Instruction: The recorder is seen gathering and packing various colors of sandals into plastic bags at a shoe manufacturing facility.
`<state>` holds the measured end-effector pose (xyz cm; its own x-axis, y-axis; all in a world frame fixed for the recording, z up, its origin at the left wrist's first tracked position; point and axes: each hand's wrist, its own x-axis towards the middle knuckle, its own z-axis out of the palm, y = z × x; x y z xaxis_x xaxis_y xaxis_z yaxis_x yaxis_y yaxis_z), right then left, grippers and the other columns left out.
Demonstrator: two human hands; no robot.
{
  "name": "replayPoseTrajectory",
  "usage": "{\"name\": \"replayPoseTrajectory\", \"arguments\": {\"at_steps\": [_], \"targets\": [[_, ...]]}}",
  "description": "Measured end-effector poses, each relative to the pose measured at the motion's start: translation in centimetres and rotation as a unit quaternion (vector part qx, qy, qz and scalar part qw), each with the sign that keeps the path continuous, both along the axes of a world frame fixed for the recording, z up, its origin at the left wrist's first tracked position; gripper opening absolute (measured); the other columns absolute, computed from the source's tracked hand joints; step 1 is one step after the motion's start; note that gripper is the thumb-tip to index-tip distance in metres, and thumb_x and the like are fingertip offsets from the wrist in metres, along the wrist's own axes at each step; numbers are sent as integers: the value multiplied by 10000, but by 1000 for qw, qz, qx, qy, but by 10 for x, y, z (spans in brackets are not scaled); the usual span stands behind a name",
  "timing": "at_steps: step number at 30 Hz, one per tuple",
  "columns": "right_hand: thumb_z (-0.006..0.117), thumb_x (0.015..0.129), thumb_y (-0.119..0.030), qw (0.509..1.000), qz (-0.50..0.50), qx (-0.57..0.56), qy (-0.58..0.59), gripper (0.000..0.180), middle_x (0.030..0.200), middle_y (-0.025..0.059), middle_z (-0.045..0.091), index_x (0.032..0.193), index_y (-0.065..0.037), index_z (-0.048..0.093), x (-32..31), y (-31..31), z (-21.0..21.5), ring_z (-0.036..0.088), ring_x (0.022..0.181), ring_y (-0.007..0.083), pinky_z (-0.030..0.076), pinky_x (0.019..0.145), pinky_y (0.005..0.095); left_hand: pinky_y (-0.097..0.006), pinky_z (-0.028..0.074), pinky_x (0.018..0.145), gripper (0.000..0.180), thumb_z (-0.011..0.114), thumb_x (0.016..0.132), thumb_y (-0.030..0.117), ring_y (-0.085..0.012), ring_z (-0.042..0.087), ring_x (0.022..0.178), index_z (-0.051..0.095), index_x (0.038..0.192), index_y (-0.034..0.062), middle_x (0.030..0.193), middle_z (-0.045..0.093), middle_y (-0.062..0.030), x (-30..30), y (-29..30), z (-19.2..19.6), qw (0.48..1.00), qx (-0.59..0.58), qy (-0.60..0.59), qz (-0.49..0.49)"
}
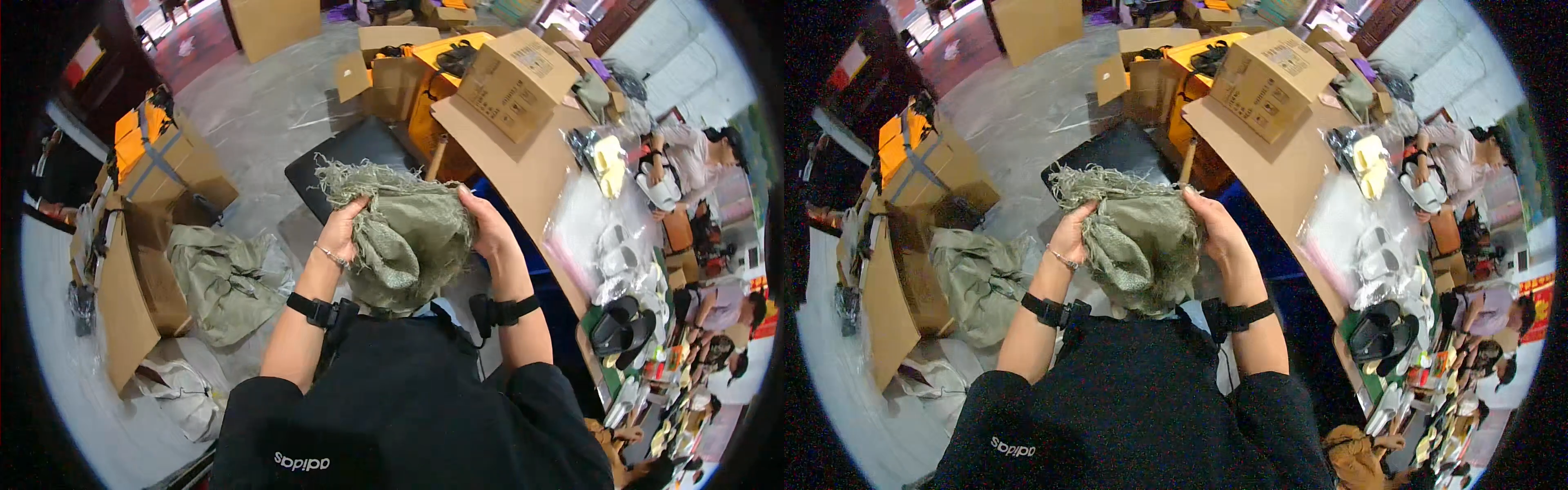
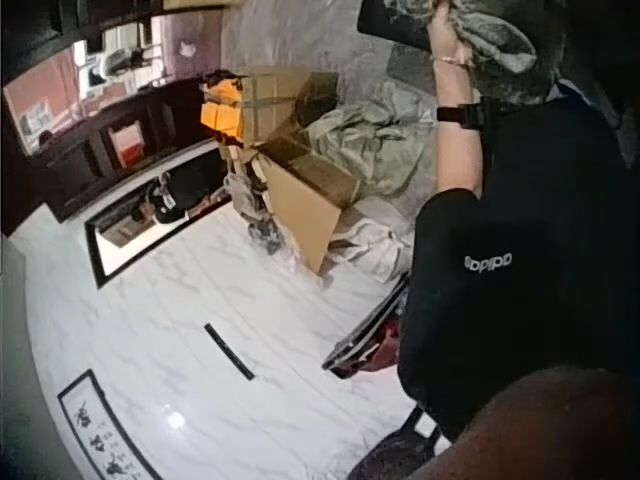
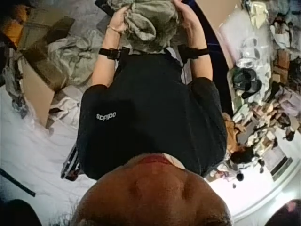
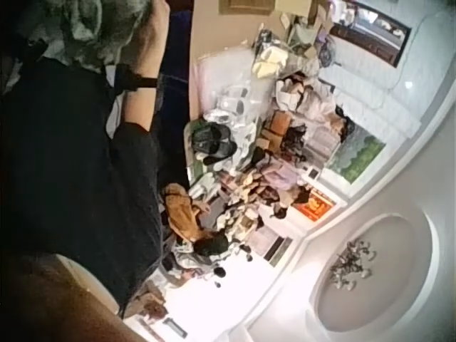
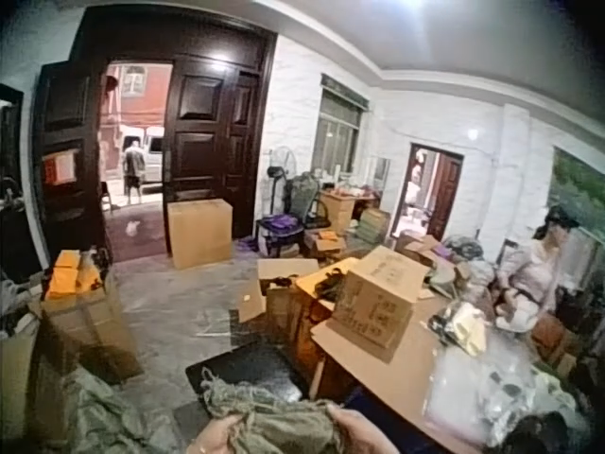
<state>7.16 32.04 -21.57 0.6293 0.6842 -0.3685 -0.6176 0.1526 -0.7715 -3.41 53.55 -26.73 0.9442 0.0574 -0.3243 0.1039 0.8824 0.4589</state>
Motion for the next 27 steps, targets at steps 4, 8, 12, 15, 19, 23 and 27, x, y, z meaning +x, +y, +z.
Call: {"name": "replayPoseTrajectory", "arguments": {"at_steps": [4, 8, 12, 15, 19, 23, 27], "targets": [[495, 855, -247, 993, -12, 102, 51, 355, 1080, 117, 563, 1099, 11, 510, 14, 20, -8, 547, 971, 197, 427, 854, 316, -346, 505, 740, 269, 513, 851, 178, -200, 595, 868, 532, 1056, 5, 985, 595, -98, -6, 14, 15, 1000, 17, -12, 13], [504, 803, -102, 985, 37, 165, 22, 372, 1005, 97, 556, 1145, 32, 450, 28, 31, -3, 549, 793, 192, 481, 707, 309, -321, 500, 765, 323, 597, 801, 159, -195, 590, 887, 521, 1072, 1, 1014, 587, -100, -1, 17, 24, 999, 10, 40, -12], [526, 769, -39, 985, 29, 168, 35, 371, 903, 76, 531, 1125, -3, 424, 56, 46, -3, 523, 681, 155, 459, 550, 245, -323, 445, 838, 407, 672, 736, 124, -186, 546, 970, 524, 1101, 22, 1056, 575, -74, 9, 17, 7, 984, 157, 11, -86], [526, 762, -14, 990, 16, 134, 44, 370, 891, 80, 538, 1115, 13, 421, 76, 53, -13, 524, 686, 145, 450, 523, 216, -309, 424, 840, 417, 700, 711, 121, -172, 539, 954, 540, 1083, 24, 1042, 574, -61, 23, 13, 7, 975, 208, 53, -64], [649, 694, -49, 986, 132, -38, -90, 523, 977, 45, 549, 1167, -17, 428, 112, 55, -37, 527, 776, 122, 440, 665, 243, -311, 445, 816, 339, 647, 765, 155, -180, 560, 931, 552, 1046, -9, 1009, 588, -83, 49, 20, -24, 991, 66, 111, -16], [718, 659, -71, 899, 311, -179, -252, 584, 1074, 35, 547, 1177, 4, 459, 152, 37, -69, 499, 955, 113, 395, 846, 254, -302, 474, 785, 300, 609, 795, 182, -182, 580, 907, 568, 1016, -16, 997, 595, -99, 85, 5, -22, 989, 4, 144, 24], [704, 696, -150, 823, 411, -254, -299, 482, 915, 47, 618, 1117, -5, 519, 181, 47, -58, 522, 853, 113, 399, 831, 277, -308, 446, 814, 334, 615, 792, 218, -185, 553, 950, 561, 1041, 2, 1026, 581, -88, 118, -6, -26, 983, 47, 175, 31]]}}
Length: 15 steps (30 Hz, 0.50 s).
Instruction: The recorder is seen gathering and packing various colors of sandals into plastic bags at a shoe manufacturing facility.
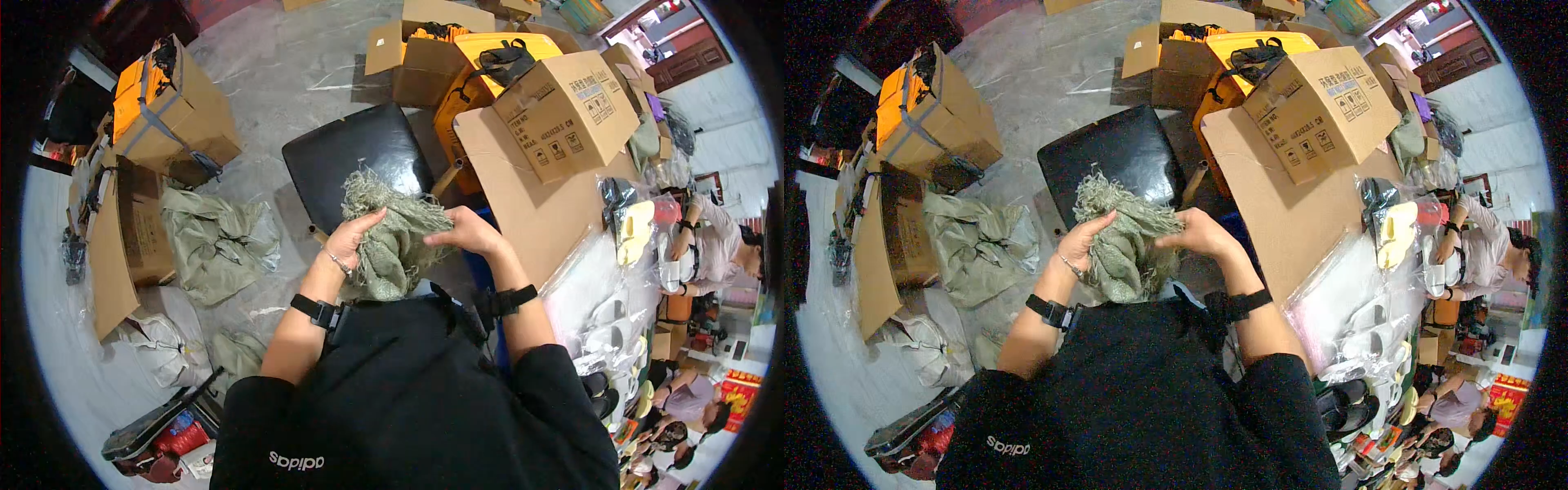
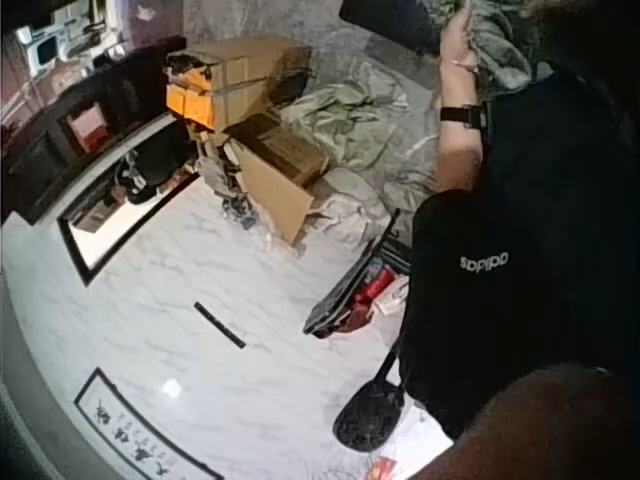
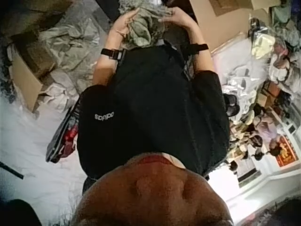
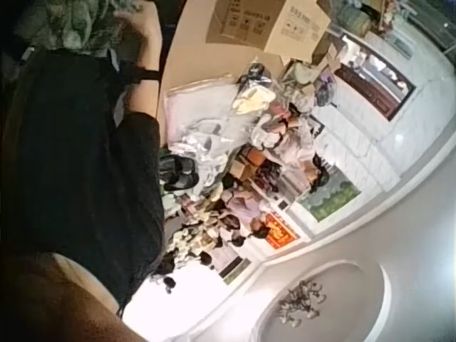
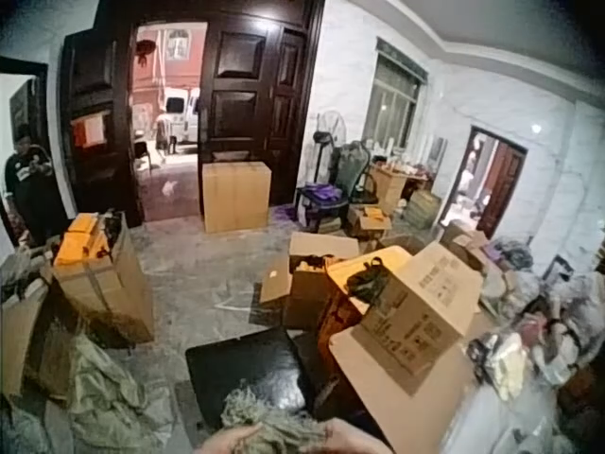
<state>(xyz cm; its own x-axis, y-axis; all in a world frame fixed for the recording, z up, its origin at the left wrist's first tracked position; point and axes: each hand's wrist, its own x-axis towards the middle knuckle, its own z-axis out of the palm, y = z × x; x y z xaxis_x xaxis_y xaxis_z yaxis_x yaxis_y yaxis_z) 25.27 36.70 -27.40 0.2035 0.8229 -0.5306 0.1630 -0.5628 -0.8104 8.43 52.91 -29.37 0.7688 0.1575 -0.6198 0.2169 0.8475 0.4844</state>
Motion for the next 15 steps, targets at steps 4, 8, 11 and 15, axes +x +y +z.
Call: {"name": "replayPoseTrajectory", "arguments": {"at_steps": [4, 8, 11, 15], "targets": [[546, 836, -171, 945, -190, 158, 212, 343, 1069, 49, 561, 1132, -9, 485, 24, 5, -10, 518, 961, 135, 395, 855, 281, -318, 460, 798, 363, 599, 806, 221, -200, 561, 943, 530, 1090, 6, 1070, 562, -90, 30, -3, -13, 995, -79, -65, 11], [510, 855, -223, 868, -303, 146, 366, 369, 1119, 82, 534, 1152, -13, 448, 46, 3, -13, 505, 1019, 180, 395, 887, 338, -334, 485, 776, 321, 589, 814, 197, -207, 590, 883, 553, 1026, -42, 982, 600, -120, 50, -18, 0, 996, -62, -40, 43], [560, 820, -223, 865, -314, 117, 373, 429, 1138, 82, 518, 1172, -11, 435, 53, 4, -15, 504, 1020, 187, 386, 896, 337, -301, 435, 823, 355, 607, 805, 248, -175, 543, 963, 563, 1055, -1, 1084, 563, -83, 62, -27, -1, 998, 45, 22, 30], [706, 632, -60, 952, -28, 111, 283, 704, 1187, 76, 479, 1240, 15, 360, 57, 2, -14, 447, 1072, 149, 344, 931, 287, -320, 450, 811, 349, 604, 806, 242, -187, 558, 939, 552, 1058, 5, 1039, 583, -85, 67, -32, -22, 997, 15, -8, 70]]}}
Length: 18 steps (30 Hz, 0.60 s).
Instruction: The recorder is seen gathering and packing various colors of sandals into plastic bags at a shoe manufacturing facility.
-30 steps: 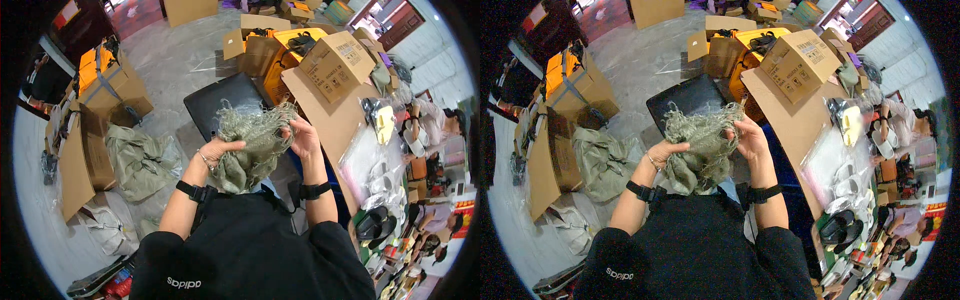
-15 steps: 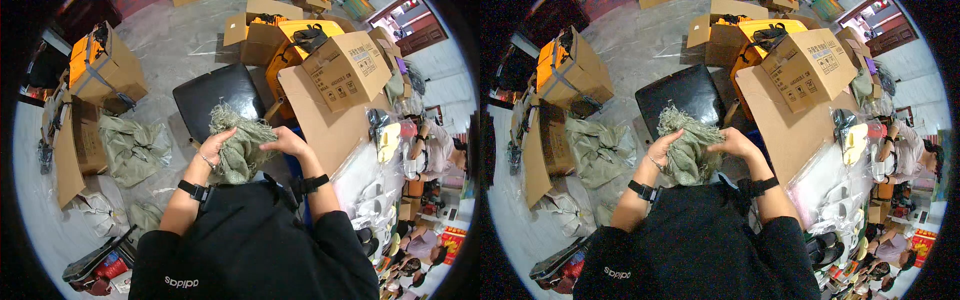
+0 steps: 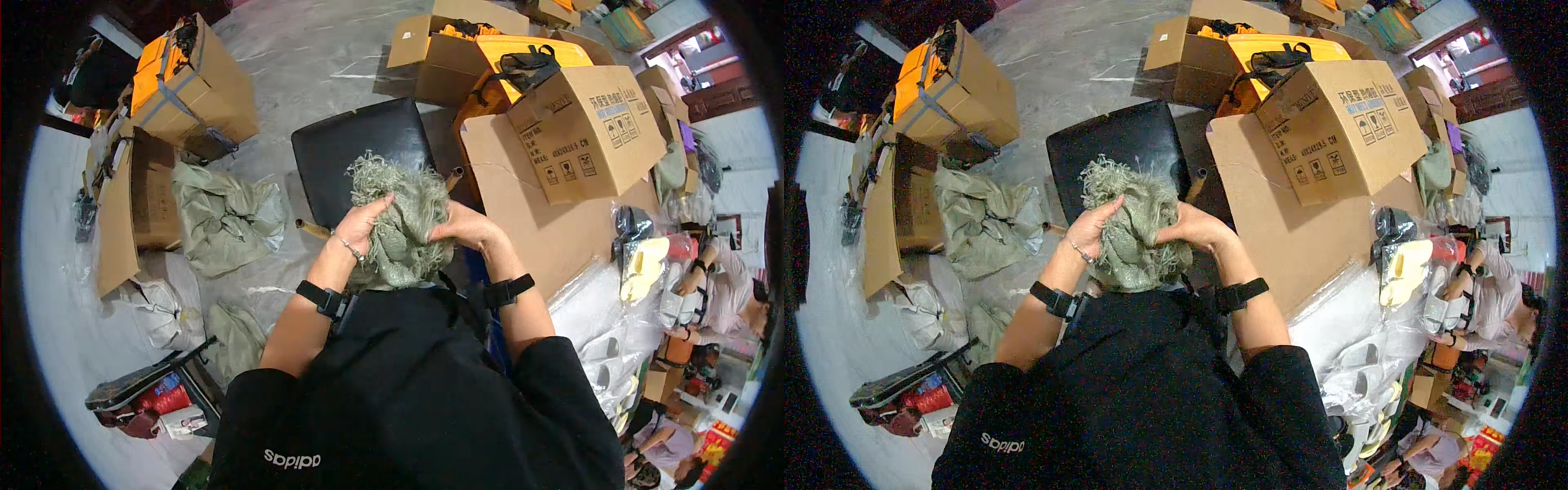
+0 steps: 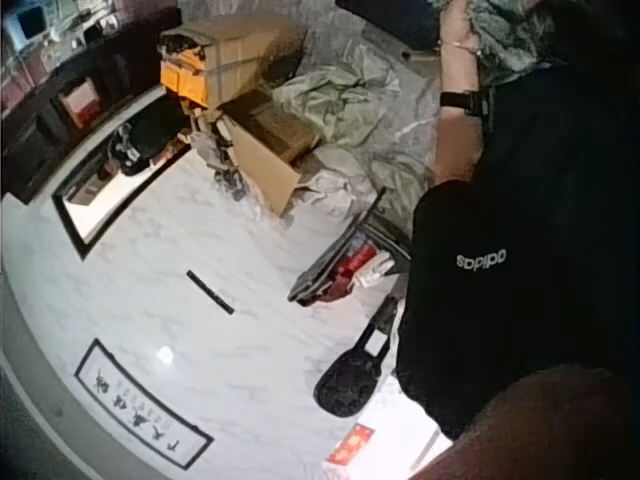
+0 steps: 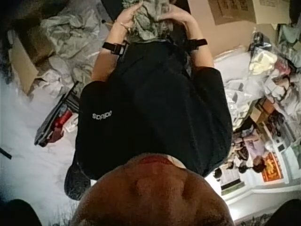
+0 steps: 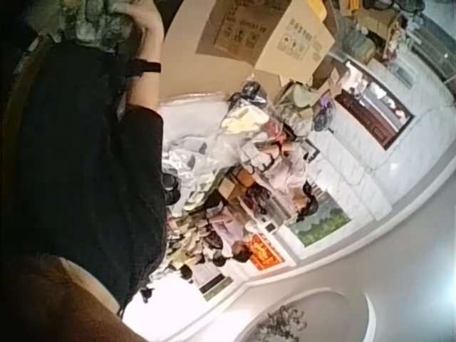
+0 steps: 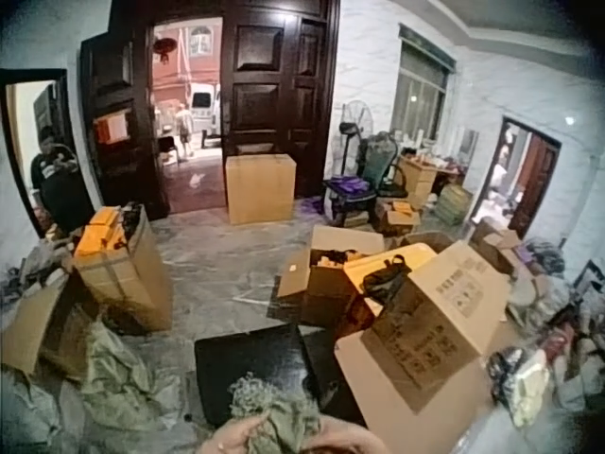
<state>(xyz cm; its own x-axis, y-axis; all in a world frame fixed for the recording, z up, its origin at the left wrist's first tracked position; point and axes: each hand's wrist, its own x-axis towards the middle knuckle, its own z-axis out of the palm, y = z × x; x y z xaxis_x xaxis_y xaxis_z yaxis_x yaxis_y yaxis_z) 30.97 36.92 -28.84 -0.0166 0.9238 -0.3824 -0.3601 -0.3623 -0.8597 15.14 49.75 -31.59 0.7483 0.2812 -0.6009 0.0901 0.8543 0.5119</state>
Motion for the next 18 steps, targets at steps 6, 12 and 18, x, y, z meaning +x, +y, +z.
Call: {"name": "replayPoseTrajectory", "arguments": {"at_steps": [6, 12, 18], "targets": [[714, 625, -54, 997, 72, 22, 23, 659, 1159, 79, 507, 1206, 17, 410, 9, -15, -12, 484, 1018, 153, 357, 912, 274, -365, 474, 805, 340, 585, 818, 240, -217, 577, 920, 531, 1052, -1, 1024, 584, -111, 5, -7, 4, 997, -64, -28, 24], [550, 802, -104, 963, -163, -42, 212, 348, 1063, 92, 560, 1131, -11, 485, -5, -6, -10, 547, 955, 185, 426, 855, 316, -346, 479, 795, 369, 576, 826, 235, -192, 570, 922, 502, 1112, 13, 1053, 569, -81, 8, -27, 10, 997, 45, 54, 25], [528, 847, -171, 927, -217, -20, 306, 318, 1061, 86, 556, 1120, -14, 486, -29, 7, -23, 552, 948, 207, 460, 803, 360, -337, 493, 775, 302, 517, 854, 132, -198, 571, 923, 489, 1131, 16, 1063, 563, -83, 6, -31, 8, 987, 142, 11, 80]]}}
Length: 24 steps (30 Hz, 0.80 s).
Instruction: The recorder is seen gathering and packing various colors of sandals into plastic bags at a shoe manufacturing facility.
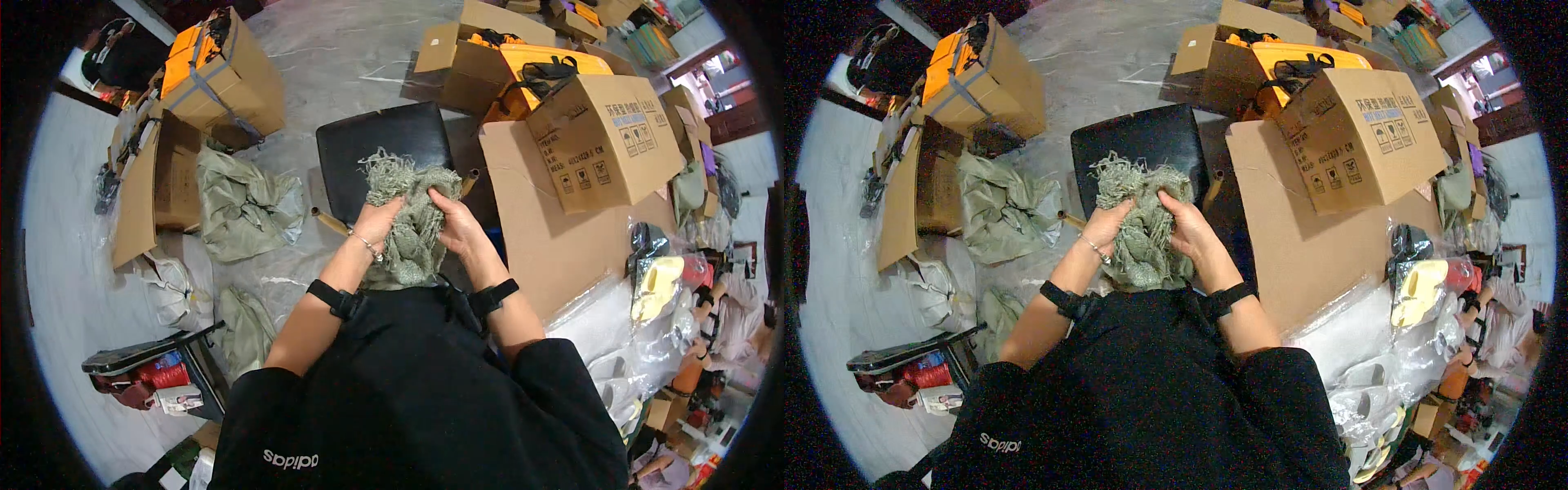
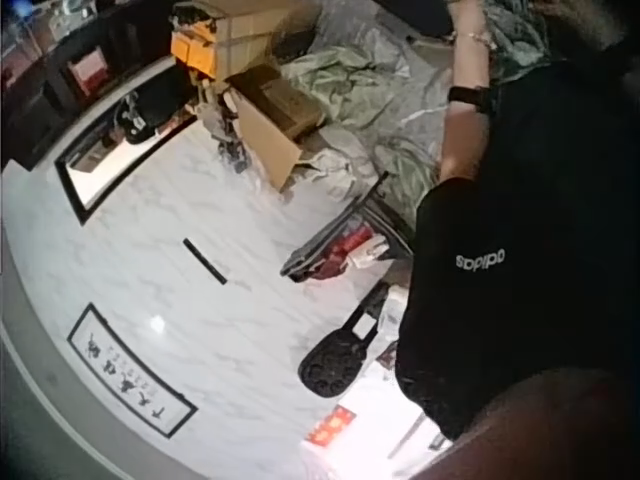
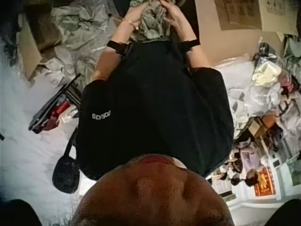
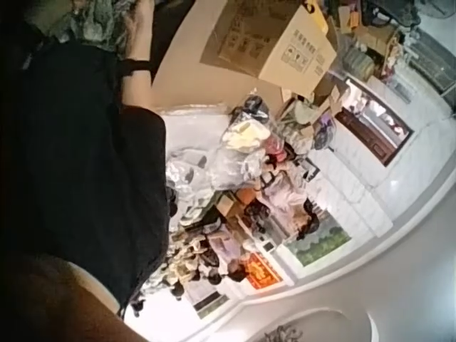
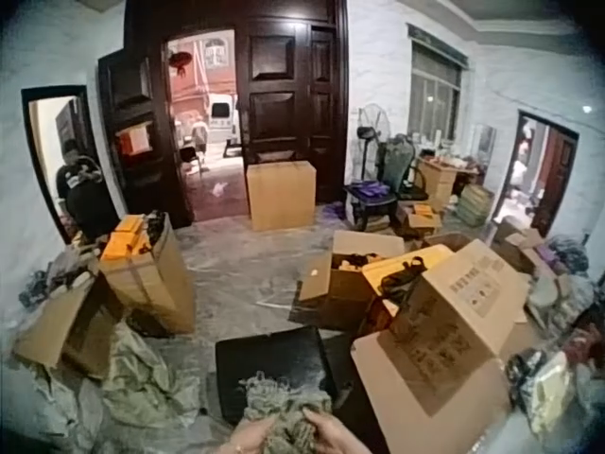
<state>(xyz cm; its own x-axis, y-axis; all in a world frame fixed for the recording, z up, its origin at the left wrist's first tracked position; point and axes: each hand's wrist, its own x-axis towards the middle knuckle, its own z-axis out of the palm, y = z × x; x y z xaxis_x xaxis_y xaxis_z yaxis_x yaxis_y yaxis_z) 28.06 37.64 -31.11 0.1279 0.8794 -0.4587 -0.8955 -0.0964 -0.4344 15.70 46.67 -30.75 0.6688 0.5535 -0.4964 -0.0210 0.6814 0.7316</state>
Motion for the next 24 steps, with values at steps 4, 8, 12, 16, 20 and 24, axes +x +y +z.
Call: {"name": "replayPoseTrajectory", "arguments": {"at_steps": [4, 8, 12, 16, 20, 24], "targets": [[509, 857, -177, 997, 4, -75, -28, 309, 1057, 88, 550, 1126, -27, 481, -11, 9, 12, 546, 943, 214, 454, 811, 364, -311, 492, 746, 256, 482, 847, 51, -188, 572, 879, 505, 1094, -13, 1011, 573, -89, -8, 7, -1, 996, -56, -13, 73], [508, 859, -184, 998, 10, -39, -43, 310, 1060, 84, 547, 1127, -33, 477, -18, 11, 21, 544, 949, 206, 456, 805, 358, -303, 490, 746, 250, 460, 859, 57, -183, 566, 893, 502, 1096, -8, 1027, 564, -92, -12, 19, -2, 998, -15, 5, 65], [531, 849, -228, 1000, 14, -3, -24, 353, 1082, 64, 538, 1139, -34, 478, -23, 14, 20, 530, 953, 189, 442, 815, 340, -298, 488, 680, 243, 474, 846, 48, -166, 571, 835, 513, 1079, -9, 996, 574, -73, -5, 19, 18, 996, 28, -25, 77], [514, 861, -225, 996, 10, -26, -82, 331, 1051, 47, 547, 1140, -51, 477, -29, 18, 28, 530, 933, 179, 448, 792, 351, -332, 490, 723, 274, 498, 862, 137, -193, 565, 874, 506, 1103, 8, 1039, 562, -79, -16, 24, 9, 1000, 27, 14, 3], [510, 860, -223, 992, -23, -35, -117, 399, 1163, 64, 483, 1214, -67, 410, -22, 8, 13, 473, 1056, 217, 409, 864, 388, -290, 433, 815, 561, 747, 669, 264, -153, 535, 946, 531, 1103, -18, 1078, 565, -76, -24, 20, 9, 991, 31, 28, -128], [554, 832, -212, 981, 0, -148, -129, 443, 1170, 83, 477, 1215, -50, 401, -13, 3, -7, 473, 1058, 240, 409, 865, 400, -296, 413, 844, 451, 716, 702, 152, -154, 525, 971, 543, 1103, 41, 1055, 577, -52, -22, 12, 17, 987, 52, 7, -150]]}}
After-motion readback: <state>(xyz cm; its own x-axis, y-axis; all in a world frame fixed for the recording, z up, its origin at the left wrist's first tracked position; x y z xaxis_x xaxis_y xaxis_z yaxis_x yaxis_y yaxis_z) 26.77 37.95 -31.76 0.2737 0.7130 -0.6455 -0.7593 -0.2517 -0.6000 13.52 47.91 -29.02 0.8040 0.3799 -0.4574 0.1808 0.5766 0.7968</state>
